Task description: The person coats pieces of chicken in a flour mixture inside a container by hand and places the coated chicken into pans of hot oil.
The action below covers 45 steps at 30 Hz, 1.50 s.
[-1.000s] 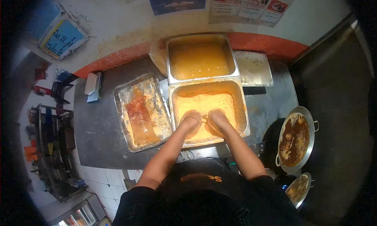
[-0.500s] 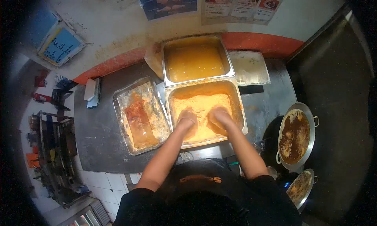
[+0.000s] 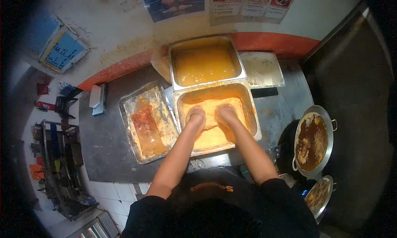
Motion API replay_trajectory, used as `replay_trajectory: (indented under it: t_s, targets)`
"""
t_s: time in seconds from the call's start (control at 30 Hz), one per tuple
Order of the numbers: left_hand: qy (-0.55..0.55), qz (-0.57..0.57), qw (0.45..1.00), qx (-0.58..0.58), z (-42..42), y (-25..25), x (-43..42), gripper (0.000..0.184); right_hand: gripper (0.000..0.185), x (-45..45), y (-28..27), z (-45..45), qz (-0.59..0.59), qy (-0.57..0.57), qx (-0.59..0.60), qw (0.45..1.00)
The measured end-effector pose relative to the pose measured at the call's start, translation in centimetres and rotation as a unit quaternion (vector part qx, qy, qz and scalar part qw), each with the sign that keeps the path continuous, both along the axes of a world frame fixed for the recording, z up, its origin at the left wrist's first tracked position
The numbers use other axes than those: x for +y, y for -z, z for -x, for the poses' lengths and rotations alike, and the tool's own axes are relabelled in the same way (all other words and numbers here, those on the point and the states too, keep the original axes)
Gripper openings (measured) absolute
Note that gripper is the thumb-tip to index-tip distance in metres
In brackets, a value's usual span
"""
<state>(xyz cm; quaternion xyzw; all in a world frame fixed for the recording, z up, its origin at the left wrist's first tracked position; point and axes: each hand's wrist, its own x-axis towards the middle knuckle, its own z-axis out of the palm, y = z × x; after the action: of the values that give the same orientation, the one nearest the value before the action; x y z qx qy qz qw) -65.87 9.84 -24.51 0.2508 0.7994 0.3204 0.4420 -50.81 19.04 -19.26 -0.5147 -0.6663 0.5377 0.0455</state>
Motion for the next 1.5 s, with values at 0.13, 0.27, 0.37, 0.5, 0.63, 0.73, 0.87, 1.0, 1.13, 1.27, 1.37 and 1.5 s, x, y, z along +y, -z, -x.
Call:
replay_trajectory:
  t_s: [0.13, 0.27, 0.37, 0.5, 0.63, 0.73, 0.87, 1.0, 1.13, 1.27, 1.37, 1.5]
  targets:
    - [-0.092, -0.089, 0.983, -0.130, -1.3, -6.0, -0.5, 0.036, 0.026, -2.3, -4.2, 2.0, 0.074, 0.011, 0.077, 0.994]
    - [-0.097, -0.132, 0.974, -0.154, -1.1, -9.4, -3.6, 0.033, 0.023, -2.8, -8.1, -2.2, 0.074, 0.004, 0.173, 0.982]
    - [0.156, -0.094, 0.983, 0.028, -1.0, -3.6, -4.5, 0.025, 0.025, -4.1, -5.1, -2.5, 0.018, -0.114, 0.021, 0.993]
    - [0.119, -0.097, 0.986, -0.060, -2.3, -6.0, -4.2, 0.022, 0.033, -6.0, -4.0, -0.2, -0.185, -0.166, -0.035, 0.968]
    - [-0.180, -0.202, 0.919, -0.287, -3.7, -5.7, -4.1, 0.027, 0.030, -3.8, -4.1, -1.1, -0.197, -0.077, 0.069, 0.975]
    - [-0.016, -0.229, 0.969, 0.092, -2.2, -1.5, -3.9, 0.031, 0.027, -2.8, -4.5, -2.6, -0.207, -0.047, 0.156, 0.965]
    - [0.111, -0.091, 0.979, 0.146, -1.5, -4.0, -3.4, 0.033, 0.032, -2.1, -2.3, -1.2, -0.173, -0.081, 0.040, 0.981]
    - [-0.185, -0.159, 0.934, -0.261, -3.5, -9.9, -1.1, 0.029, 0.042, -4.8, -2.2, 2.6, -0.284, -0.215, 0.049, 0.933]
    - [-0.134, -0.178, 0.949, -0.224, 0.1, 0.7, -1.0, 0.026, 0.045, -3.6, -9.5, 3.1, -0.141, -0.183, -0.090, 0.969]
    - [-0.056, -0.120, 0.972, -0.196, -0.7, -10.1, -3.3, 0.021, 0.035, -0.5, -5.0, -0.5, -0.097, -0.076, 0.114, 0.986]
    - [0.164, 0.049, 0.943, 0.284, 0.1, -8.0, -2.3, 0.025, 0.026, 2.4, -1.1, -0.8, -0.197, -0.111, -0.034, 0.973]
    - [-0.206, -0.128, 0.960, -0.143, -3.1, -7.0, -0.2, 0.018, 0.019, 1.6, 5.8, 3.2, -0.395, -0.188, -0.088, 0.895]
